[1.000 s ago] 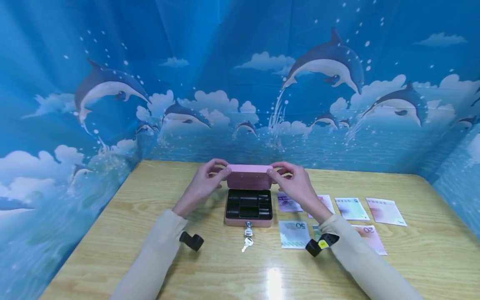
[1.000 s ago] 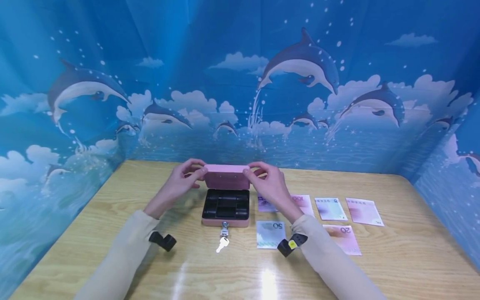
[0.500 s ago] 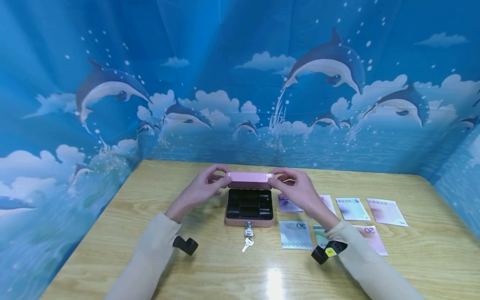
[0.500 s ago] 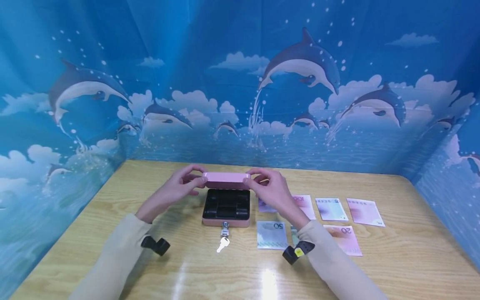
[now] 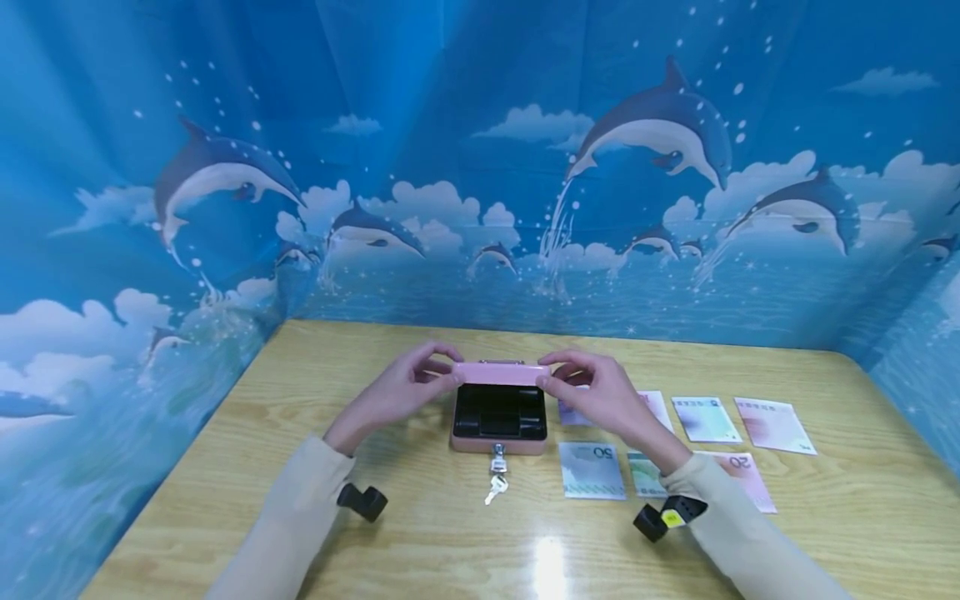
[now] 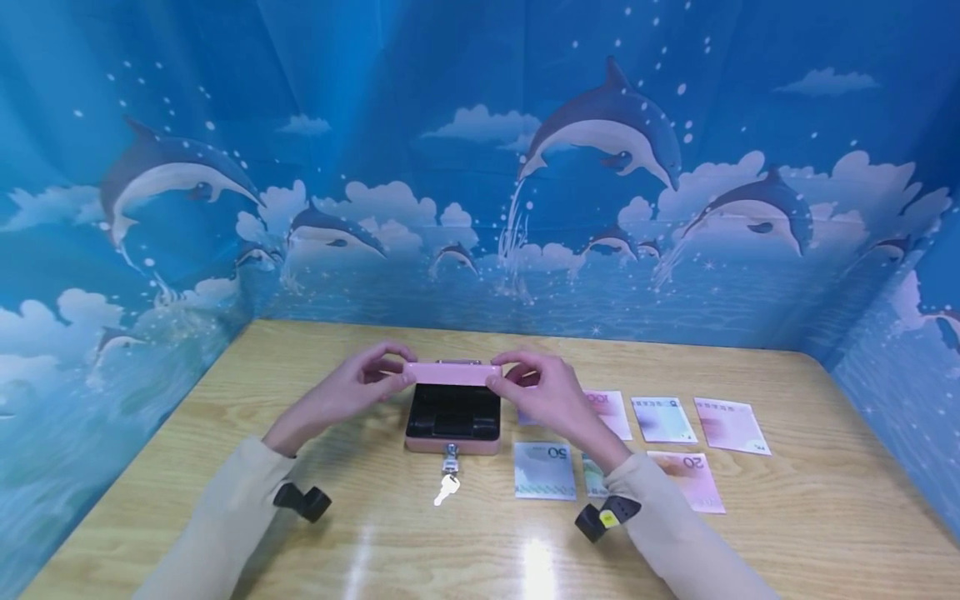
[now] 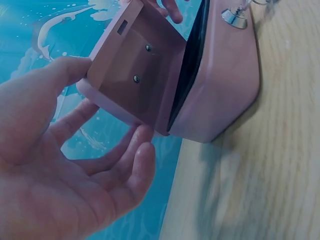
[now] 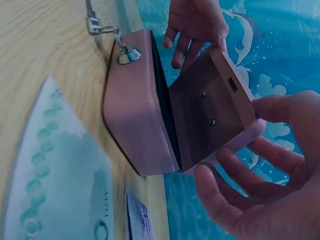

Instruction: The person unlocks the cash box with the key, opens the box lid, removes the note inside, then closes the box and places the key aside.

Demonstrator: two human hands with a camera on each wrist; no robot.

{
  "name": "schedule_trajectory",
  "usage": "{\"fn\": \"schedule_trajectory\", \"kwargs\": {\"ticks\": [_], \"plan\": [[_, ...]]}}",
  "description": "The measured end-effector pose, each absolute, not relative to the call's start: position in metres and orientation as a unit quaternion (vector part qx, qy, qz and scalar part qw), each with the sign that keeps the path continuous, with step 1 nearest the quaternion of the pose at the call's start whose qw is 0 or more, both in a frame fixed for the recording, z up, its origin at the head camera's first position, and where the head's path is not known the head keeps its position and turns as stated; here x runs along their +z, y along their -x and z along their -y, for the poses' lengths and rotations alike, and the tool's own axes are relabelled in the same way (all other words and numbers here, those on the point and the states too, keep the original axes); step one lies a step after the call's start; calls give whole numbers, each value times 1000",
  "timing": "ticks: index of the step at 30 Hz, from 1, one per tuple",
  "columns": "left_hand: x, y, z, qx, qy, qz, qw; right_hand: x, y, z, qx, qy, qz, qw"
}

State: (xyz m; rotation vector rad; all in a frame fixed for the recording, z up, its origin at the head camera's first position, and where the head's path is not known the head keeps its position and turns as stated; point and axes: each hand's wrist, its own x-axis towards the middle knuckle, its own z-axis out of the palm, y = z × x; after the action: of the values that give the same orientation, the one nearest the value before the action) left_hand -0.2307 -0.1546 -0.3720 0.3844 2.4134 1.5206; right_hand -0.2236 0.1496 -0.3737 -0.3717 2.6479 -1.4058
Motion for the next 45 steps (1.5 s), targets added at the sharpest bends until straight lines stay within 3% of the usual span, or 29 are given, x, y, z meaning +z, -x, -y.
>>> {"fn": "schedule_trajectory", "kwargs": {"ticks": [11, 45], "plan": [[-377, 228, 163, 499, -176, -839, 124, -382, 215, -154, -435, 159, -885, 52], [-390, 223, 166, 466, -200, -839, 195, -395, 206, -151, -394, 222, -890, 67]]}}
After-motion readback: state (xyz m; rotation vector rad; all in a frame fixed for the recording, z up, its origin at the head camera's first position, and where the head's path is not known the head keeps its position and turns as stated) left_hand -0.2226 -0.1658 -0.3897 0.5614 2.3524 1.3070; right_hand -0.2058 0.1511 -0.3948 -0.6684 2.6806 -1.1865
